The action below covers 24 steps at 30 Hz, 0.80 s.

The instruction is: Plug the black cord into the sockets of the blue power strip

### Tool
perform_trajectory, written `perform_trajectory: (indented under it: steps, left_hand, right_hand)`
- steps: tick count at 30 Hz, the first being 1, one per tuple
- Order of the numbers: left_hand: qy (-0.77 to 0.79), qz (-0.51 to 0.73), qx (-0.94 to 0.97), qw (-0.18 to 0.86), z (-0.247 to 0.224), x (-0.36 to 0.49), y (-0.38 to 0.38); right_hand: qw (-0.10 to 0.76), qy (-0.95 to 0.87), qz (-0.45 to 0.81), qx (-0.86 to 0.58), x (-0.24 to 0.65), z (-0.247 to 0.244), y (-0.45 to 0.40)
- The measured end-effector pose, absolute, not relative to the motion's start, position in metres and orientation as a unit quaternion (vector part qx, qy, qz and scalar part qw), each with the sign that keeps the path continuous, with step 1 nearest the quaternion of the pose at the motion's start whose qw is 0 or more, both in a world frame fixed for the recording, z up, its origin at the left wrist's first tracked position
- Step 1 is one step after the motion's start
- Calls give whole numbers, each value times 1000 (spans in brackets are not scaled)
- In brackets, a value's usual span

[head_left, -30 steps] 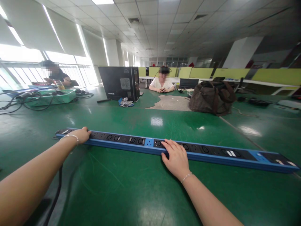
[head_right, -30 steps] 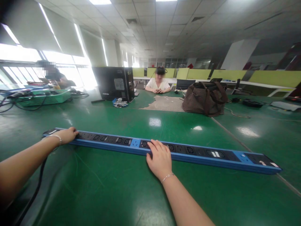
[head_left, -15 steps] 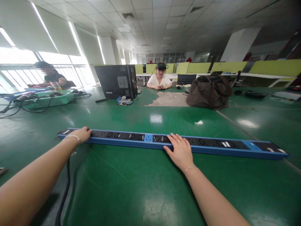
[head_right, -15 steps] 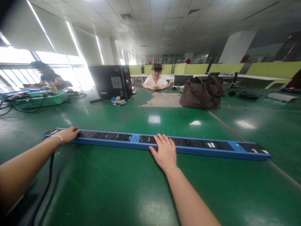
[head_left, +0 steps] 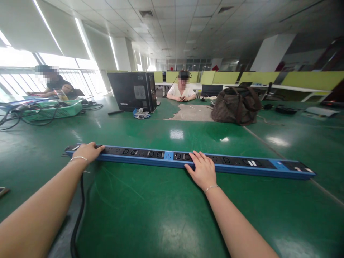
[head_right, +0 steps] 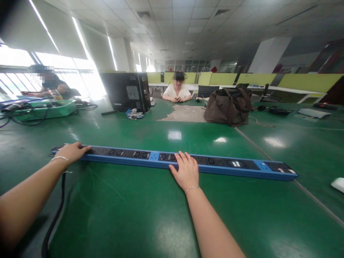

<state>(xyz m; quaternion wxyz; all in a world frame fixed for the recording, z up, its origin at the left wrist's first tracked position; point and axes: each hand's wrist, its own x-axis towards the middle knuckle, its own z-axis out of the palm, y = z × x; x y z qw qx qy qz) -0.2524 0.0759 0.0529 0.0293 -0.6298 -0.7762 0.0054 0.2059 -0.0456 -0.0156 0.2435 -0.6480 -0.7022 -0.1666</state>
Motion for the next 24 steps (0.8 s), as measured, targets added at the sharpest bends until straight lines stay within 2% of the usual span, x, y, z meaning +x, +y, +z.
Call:
perform_trajectory:
  steps: [11,24]
  left_hand:
    - [-777,93,-623,20,62,-250,82]
    - [-773,113,-623,32,64,-250,82]
  right_hand:
    - [256,-700,-158,-648,206,-15,-45]
    - [261,-696,-147,-652,206,-16,-44]
